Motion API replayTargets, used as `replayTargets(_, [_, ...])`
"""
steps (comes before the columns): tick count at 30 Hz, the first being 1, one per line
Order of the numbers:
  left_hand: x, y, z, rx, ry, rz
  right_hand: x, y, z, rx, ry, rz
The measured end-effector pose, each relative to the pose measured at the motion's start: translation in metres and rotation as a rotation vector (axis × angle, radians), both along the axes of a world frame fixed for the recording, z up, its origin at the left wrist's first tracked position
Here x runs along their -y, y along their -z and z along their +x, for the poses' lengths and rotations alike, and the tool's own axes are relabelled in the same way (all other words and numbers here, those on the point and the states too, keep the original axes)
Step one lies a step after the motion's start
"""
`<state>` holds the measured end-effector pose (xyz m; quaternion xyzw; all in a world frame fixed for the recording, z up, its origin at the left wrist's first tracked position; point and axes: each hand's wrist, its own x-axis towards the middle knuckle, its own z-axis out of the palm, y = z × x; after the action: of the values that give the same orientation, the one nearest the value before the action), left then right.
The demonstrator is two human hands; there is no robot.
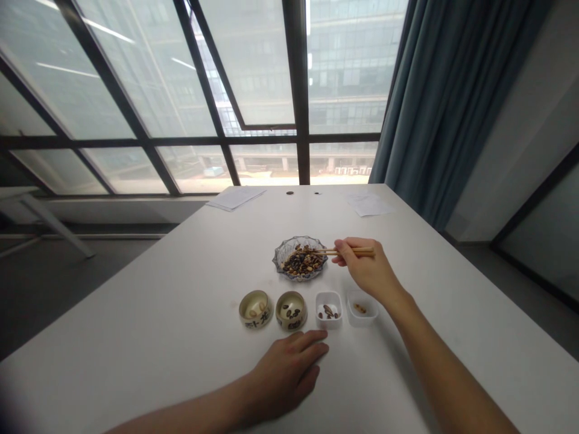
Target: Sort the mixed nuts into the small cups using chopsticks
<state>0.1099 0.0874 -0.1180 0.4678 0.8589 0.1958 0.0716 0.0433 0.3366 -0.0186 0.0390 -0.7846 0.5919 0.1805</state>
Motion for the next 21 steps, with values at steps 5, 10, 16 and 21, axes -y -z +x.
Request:
replayTargets(5, [0.0, 0.0, 0.0, 0.006, -0.001, -0.003, 0.005, -0.001, 0.001, 0.034, -0.033, 0.13])
replayTargets(10, [0.0, -0.002, 0.001, 0.011, -0.003, 0.001, 0.011, -0.002, 0.0, 0.066, -0.084, 0.248])
replayTargets(16, [0.0, -0.002, 0.001, 0.015, -0.003, 0.007, 0.012, -0.006, -0.004, 0.082, -0.145, 0.339])
replayTargets(21, [0.0, 0.0, 0.0, 0.014, -0.006, 0.007, 0.015, -0.007, -0.009, 0.033, -0.167, 0.416])
